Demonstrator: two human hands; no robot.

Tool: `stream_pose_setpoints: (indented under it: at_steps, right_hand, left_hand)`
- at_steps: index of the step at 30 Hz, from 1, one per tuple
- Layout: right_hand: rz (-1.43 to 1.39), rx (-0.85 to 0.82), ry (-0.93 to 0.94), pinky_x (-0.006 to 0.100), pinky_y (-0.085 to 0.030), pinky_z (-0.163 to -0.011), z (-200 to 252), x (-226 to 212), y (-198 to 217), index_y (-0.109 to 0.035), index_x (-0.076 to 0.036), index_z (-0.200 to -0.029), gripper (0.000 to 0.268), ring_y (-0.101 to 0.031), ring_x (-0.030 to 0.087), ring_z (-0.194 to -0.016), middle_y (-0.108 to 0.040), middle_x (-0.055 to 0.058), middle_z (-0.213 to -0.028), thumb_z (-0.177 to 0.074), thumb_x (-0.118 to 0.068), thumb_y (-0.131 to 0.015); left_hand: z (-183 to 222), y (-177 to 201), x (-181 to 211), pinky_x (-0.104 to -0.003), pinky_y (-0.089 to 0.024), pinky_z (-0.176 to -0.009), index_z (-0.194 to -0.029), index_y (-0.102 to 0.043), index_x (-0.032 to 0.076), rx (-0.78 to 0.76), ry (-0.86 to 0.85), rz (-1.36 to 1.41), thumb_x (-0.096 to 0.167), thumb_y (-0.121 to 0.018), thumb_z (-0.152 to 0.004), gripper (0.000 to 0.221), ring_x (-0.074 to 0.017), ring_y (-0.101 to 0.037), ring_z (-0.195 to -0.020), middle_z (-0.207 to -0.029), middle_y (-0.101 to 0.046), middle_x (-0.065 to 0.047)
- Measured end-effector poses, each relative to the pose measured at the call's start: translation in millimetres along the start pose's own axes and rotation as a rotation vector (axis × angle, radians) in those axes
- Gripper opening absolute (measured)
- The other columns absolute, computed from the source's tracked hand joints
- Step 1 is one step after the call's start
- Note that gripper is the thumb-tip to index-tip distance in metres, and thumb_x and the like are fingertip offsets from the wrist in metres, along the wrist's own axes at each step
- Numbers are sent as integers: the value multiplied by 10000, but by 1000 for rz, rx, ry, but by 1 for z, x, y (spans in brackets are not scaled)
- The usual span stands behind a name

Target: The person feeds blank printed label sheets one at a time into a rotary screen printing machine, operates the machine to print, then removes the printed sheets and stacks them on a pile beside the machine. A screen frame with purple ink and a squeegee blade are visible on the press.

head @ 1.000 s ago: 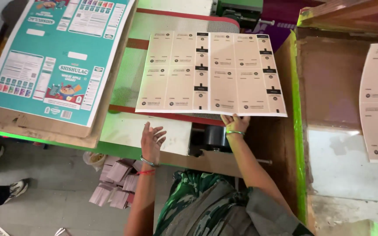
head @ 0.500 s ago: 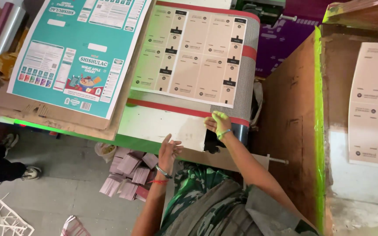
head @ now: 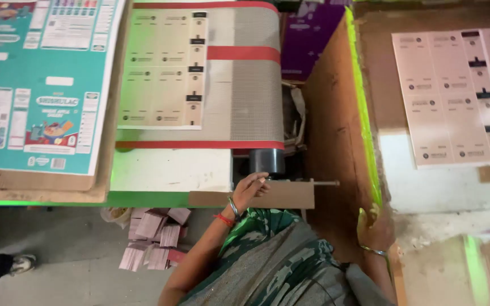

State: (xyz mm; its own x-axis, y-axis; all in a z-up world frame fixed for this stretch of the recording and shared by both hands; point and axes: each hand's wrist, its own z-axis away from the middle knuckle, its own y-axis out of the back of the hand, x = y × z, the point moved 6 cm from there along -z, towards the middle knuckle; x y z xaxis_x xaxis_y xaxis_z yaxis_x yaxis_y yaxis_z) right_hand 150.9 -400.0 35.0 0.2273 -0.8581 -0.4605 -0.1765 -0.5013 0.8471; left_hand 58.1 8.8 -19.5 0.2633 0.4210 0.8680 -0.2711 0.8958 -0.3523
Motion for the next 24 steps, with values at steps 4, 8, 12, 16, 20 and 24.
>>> stream_pose_setpoints:
  at_steps: [4, 8, 12, 16, 20, 24]
  right_hand:
    - [380, 10, -168, 609, -438, -1021, 29, 16, 33, -520, -58, -1436, 885, -478, 453, -1320, -515, 255, -1415, -749, -501, -858]
    - [511, -137, -357, 653, -321, -1090, 54, 72, 23, -438, -164, -1537, 1107, -319, 419, -1482, -373, 241, -1574, -592, -568, -850]
    - [573, -64, -286, 632, -337, -1107, 65, 81, 18, -464, -158, -1535, 1005, -346, 391, -1522, -411, 225, -1598, -712, -642, -780]
    - [561, -31, -270, 642, -338, -1096, 65, 79, 20, -496, -169, -1534, 963, -379, 397, -1485, -446, 195, -1584, -761, -692, -733]
    - [599, 48, -205, 633, -364, -1092, 69, 82, 17, -538, -185, -1494, 899, -416, 400, -1483, -449, 173, -1586, -782, -701, -729]
    - [600, 52, -151, 628, -383, -1092, 76, 96, 12, -554, -169, -1487, 908, -437, 405, -1479, -473, 172, -1541, -752, -668, -744]
  left_hand:
    - [-6, -21, 17, -267, -549, -805, -1329, -636, 13, -131, -24, -153, 315, -538, -1053, 421, -122, -680, -911, -1021, -736, -76]
    - [-24, -60, 1, -268, -557, -811, -1305, -648, 42, -227, -3, -247, 345, -510, -1057, 415, -119, -697, -930, -1027, -746, -51]
    - [-26, -86, -20, -265, -548, -803, -1307, -656, 55, -251, 28, -316, 354, -509, -1051, 420, -110, -693, -929, -1015, -741, -35]
    - [-35, -94, -50, -264, -555, -812, -1291, -680, 40, -283, 39, -277, 347, -542, -1053, 412, -109, -677, -912, -991, -736, -47]
    - [-36, -106, -44, -275, -588, -794, -1255, -685, 21, -256, 15, -333, 335, -554, -1047, 398, -128, -708, -886, -958, -744, -59]
    - [-41, -107, -70, -273, -588, -795, -1264, -662, 30, -228, 16, -244, 341, -544, -1047, 397, -117, -706, -902, -991, -739, -39]
